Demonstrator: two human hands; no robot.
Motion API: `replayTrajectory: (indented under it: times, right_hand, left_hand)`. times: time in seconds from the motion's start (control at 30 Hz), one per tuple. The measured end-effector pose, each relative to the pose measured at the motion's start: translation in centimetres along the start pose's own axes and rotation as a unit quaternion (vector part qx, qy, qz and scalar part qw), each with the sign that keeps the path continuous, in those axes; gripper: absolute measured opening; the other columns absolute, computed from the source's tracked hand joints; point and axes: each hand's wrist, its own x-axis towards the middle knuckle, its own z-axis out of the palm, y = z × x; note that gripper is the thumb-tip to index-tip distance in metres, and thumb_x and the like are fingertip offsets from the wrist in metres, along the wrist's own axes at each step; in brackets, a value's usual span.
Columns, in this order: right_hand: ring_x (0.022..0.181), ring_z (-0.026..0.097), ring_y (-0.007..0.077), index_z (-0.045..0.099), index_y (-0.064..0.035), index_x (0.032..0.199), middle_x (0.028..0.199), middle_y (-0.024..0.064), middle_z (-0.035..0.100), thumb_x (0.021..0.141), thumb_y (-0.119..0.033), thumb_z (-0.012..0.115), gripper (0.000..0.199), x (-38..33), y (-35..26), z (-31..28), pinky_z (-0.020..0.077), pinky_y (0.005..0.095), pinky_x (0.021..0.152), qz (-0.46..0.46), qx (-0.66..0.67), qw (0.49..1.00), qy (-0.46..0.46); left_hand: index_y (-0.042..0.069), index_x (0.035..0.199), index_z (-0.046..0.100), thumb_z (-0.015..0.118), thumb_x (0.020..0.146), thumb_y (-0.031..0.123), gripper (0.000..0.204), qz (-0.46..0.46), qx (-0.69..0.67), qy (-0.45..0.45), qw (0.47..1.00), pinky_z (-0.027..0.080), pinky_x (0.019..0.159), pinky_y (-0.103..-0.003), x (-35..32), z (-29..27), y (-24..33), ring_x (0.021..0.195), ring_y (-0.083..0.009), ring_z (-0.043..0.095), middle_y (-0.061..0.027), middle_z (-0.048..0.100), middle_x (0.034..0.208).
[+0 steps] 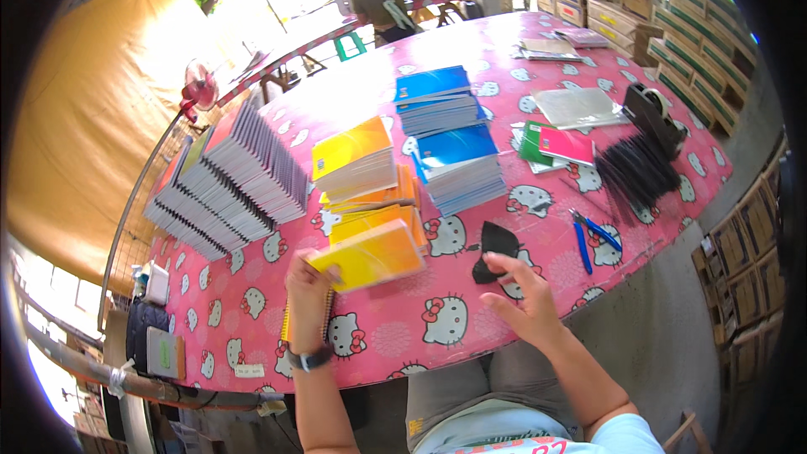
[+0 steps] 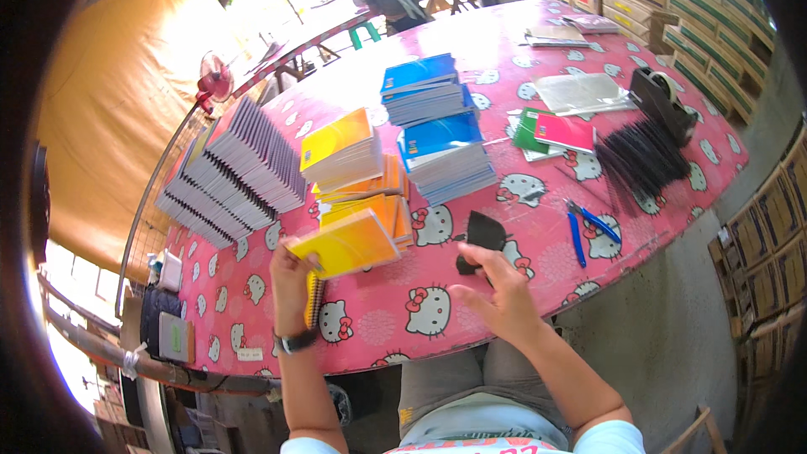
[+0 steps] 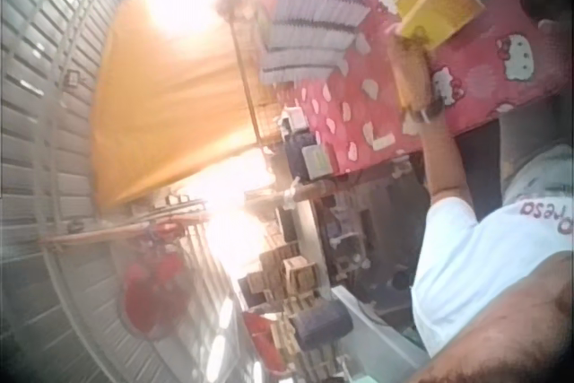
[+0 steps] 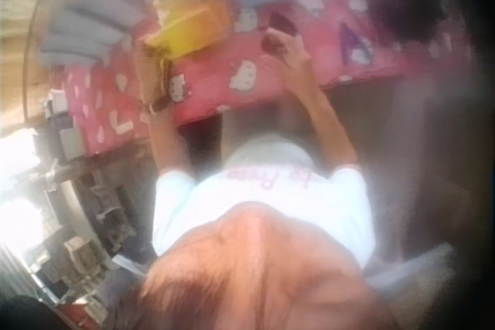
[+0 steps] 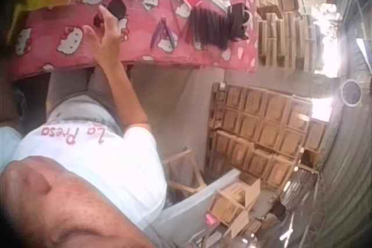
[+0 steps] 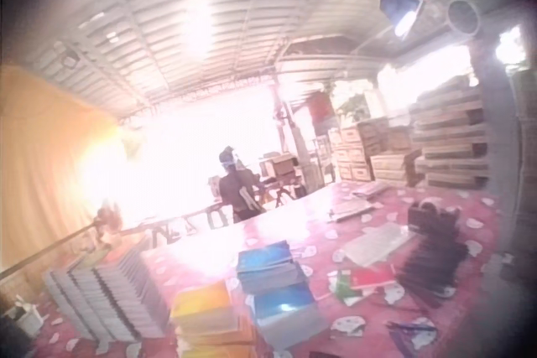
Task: The person assembles small spiral-bound notebooks by aligning the pages and inserting a plastic spiral through the punched holes by hand.
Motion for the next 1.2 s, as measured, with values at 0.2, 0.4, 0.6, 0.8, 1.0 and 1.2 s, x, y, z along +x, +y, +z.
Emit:
replayTrajectory:
  times: [0.2, 0.4, 0.6, 0.8, 1.0, 1.2]
  right_hand:
    - [0.091, 0.06, 0.0158, 0.054, -0.0043, 0.116, 0.104, 0.0067, 0.06, 0.089, -0.015, 0.065, 0.031, -1.0, 2.7, 4.2, 0.0504, 0.0301, 0.078, 0.06, 0.113, 0.992, 0.021]
    - [0.081, 0.055, 0.009, 0.053, -0.006, 0.109, 0.089, 0.001, 0.055, 0.091, -0.009, 0.06, 0.02, -1.5, 2.1, 5.2, 0.0478, 0.0243, 0.069, 0.072, 0.111, 0.987, 0.088]
    - [0.082, 0.058, 0.0156, 0.062, -0.0021, 0.099, 0.086, 0.0065, 0.06, 0.092, -0.016, 0.059, 0.016, 2.2, 4.3, 1.3, 0.048, 0.0304, 0.07, 0.047, 0.057, 0.996, 0.055]
    - [0.094, 0.06, 0.032, 0.067, -0.005, 0.096, 0.093, 0.0133, 0.066, 0.084, -0.014, 0.062, 0.016, 8.7, 13.7, -13.0, 0.0474, 0.0408, 0.083, -0.035, -0.437, 0.888, 0.14]
    - [0.077, 0.063, 0.0239, 0.067, -0.006, 0.108, 0.086, 0.0121, 0.064, 0.087, -0.012, 0.059, 0.024, 10.3, 15.5, -15.8, 0.0496, 0.0353, 0.07, -0.015, -0.255, 0.959, 0.122]
    - [0.063, 0.045, 0.0039, 0.06, -0.0069, 0.118, 0.077, -0.0013, 0.056, 0.101, -0.026, 0.047, 0.029, 10.4, 10.7, -16.2, 0.0407, 0.0204, 0.055, 0.081, -0.041, 0.987, 0.13]
  left_hand:
    - [0.007, 0.103, 0.046, 0.061, 0.087, -0.003, 0.024, -0.06, -0.082, -0.14, 0.985, 0.047, 0.075, -0.023, -7.2, 7.2, -6.0, 0.086, -0.0109, 0.057, -0.0048, 0.058, 0.1]
    - [0.006, 0.121, 0.048, 0.068, 0.077, -0.001, 0.048, 0.195, 0.266, 0.102, 0.939, 0.042, 0.094, -0.039, -8.5, 11.6, -1.4, 0.097, -0.0218, 0.06, -0.0119, 0.057, 0.115]
    - [0.009, 0.1, 0.067, 0.065, 0.077, -0.002, 0.025, 0.267, 0.339, -0.094, 0.897, 0.042, 0.081, -0.034, -8.3, 12.7, -1.1, 0.086, -0.0221, 0.063, -0.0058, 0.067, 0.102]
    - [0.011, 0.101, 0.069, 0.066, 0.075, 0.0, 0.028, 0.283, 0.326, -0.129, 0.892, 0.041, 0.078, -0.033, -8.2, 12.2, -1.1, 0.085, -0.0186, 0.063, -0.0035, 0.068, 0.096]
    - [0.012, 0.1, 0.07, 0.069, 0.074, 0.003, 0.028, 0.286, 0.306, -0.123, 0.9, 0.04, 0.078, -0.032, -8.4, 12.2, -1.0, 0.084, -0.019, 0.062, -0.003, 0.068, 0.094]
    - [0.012, 0.097, 0.07, 0.072, 0.075, 0.006, 0.023, 0.254, 0.317, -0.104, 0.908, 0.039, 0.076, -0.033, -8.9, 12.5, -0.5, 0.082, -0.0187, 0.061, -0.0011, 0.067, 0.089]
